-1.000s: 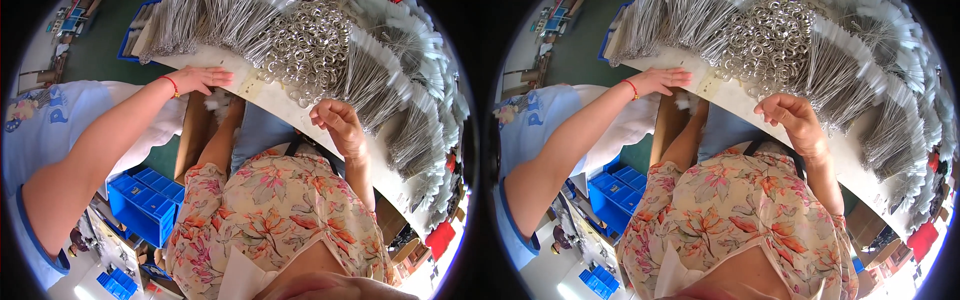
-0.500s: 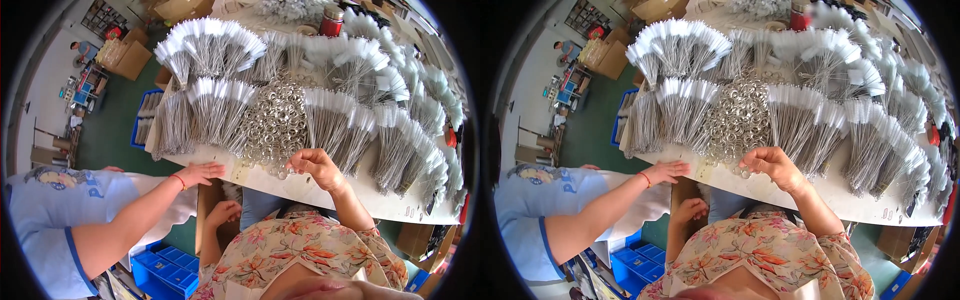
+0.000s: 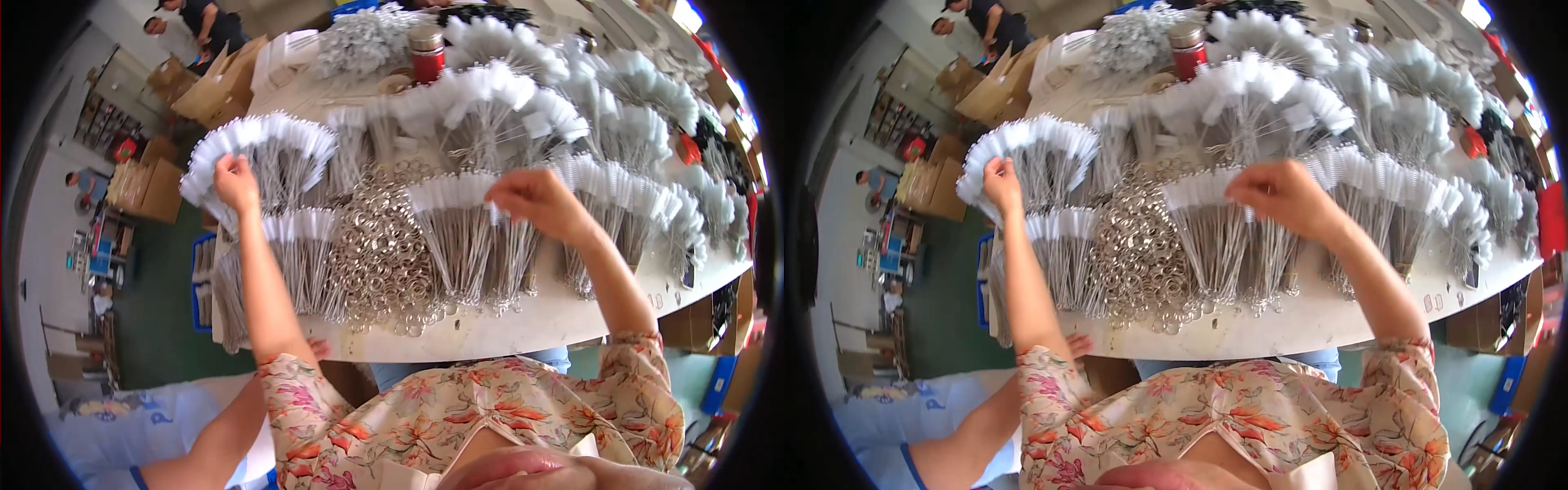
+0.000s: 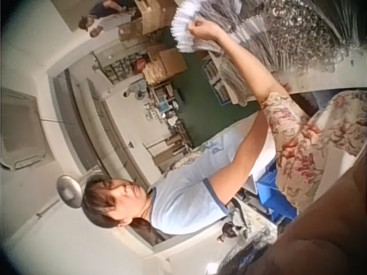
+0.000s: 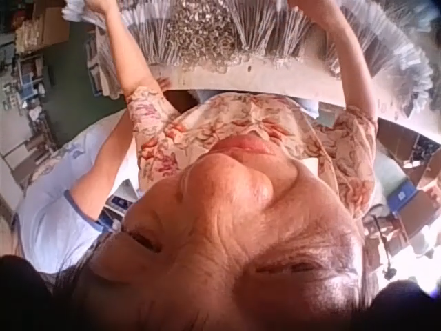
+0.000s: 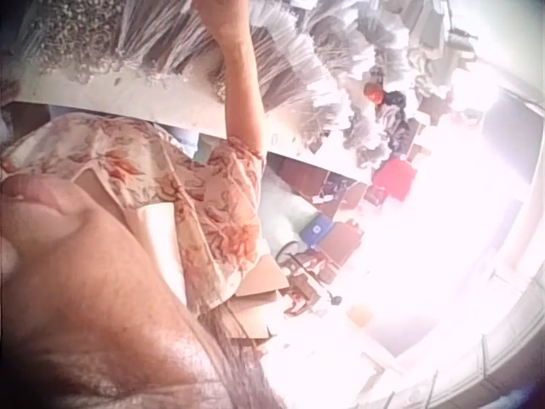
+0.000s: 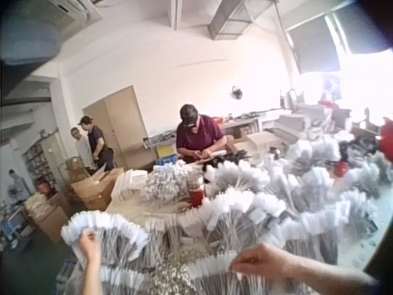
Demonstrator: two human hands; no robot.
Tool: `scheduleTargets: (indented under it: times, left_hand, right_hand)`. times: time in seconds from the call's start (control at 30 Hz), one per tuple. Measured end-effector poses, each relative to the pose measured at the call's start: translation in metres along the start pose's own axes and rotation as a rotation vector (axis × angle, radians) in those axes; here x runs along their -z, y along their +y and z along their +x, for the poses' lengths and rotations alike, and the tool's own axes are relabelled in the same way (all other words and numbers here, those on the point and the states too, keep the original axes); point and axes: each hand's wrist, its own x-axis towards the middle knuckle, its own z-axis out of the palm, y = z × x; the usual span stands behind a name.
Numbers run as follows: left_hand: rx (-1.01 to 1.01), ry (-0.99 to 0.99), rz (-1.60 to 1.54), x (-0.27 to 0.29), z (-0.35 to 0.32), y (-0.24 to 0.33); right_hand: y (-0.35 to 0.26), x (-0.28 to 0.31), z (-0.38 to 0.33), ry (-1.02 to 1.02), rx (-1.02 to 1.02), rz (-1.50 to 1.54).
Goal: Assembling small wire brushes by threading wire handles into metal rings.
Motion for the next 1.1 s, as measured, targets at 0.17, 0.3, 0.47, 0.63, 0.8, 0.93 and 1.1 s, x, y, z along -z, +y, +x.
scheduleTargets:
  times: [0.17,0.3,0.47,0.63,0.8,0.93,1.1]
  left_hand:
    - [-0.001,-0.314,0.453,-0.023,0.005,0.000]
    - [0.084,-0.274,0.517,-0.012,0.007,0.021]
    - [-0.080,0.099,-0.023,-0.002,0.019,0.033]
    - [0.201,-0.481,-0.422,-0.048,-0.014,0.118]
    - [-0.093,-0.805,0.242,-0.112,-0.066,0.108]
    - [-0.083,-0.844,0.230,-0.104,-0.065,0.104]
    - [0.000,-0.815,-0.034,-0.108,-0.056,0.088]
  right_hand:
    - [0.042,0.041,0.067,0.348,0.045,-0.369]
    - [0.073,0.044,0.109,0.510,-0.105,-0.537]
    - [0.085,0.031,0.131,0.724,-0.054,-0.312]
    - [0.075,0.036,0.122,0.723,-0.091,-0.216]
    - [0.023,0.069,0.101,1.029,0.253,-0.301]
    - [0.010,0.163,0.086,1.039,0.357,-0.135]
    - [0.078,0.220,0.068,0.765,-0.100,-0.395]
